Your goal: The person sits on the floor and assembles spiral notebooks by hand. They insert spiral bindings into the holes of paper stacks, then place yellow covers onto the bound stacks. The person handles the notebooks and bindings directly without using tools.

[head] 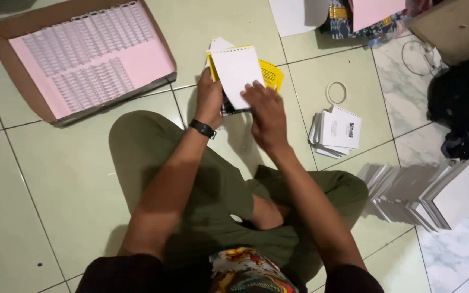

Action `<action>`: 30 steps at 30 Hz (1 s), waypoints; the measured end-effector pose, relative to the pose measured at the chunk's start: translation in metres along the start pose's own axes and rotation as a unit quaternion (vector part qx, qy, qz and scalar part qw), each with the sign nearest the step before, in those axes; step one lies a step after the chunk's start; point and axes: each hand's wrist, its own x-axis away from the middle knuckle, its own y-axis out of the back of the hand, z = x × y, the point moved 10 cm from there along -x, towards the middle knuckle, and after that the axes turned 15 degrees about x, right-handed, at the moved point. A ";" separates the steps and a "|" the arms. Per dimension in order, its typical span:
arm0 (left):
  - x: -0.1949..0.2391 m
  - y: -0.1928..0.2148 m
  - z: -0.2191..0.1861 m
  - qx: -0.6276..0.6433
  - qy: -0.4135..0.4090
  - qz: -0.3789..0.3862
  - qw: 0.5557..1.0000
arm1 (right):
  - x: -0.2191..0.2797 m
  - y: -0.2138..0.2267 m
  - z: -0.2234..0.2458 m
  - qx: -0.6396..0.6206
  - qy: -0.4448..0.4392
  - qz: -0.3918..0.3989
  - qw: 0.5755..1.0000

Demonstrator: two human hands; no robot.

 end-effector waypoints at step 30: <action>0.065 -0.141 0.183 -0.280 -0.117 0.320 0.898 | 0.211 0.008 -0.202 -0.039 -0.513 -0.053 0.856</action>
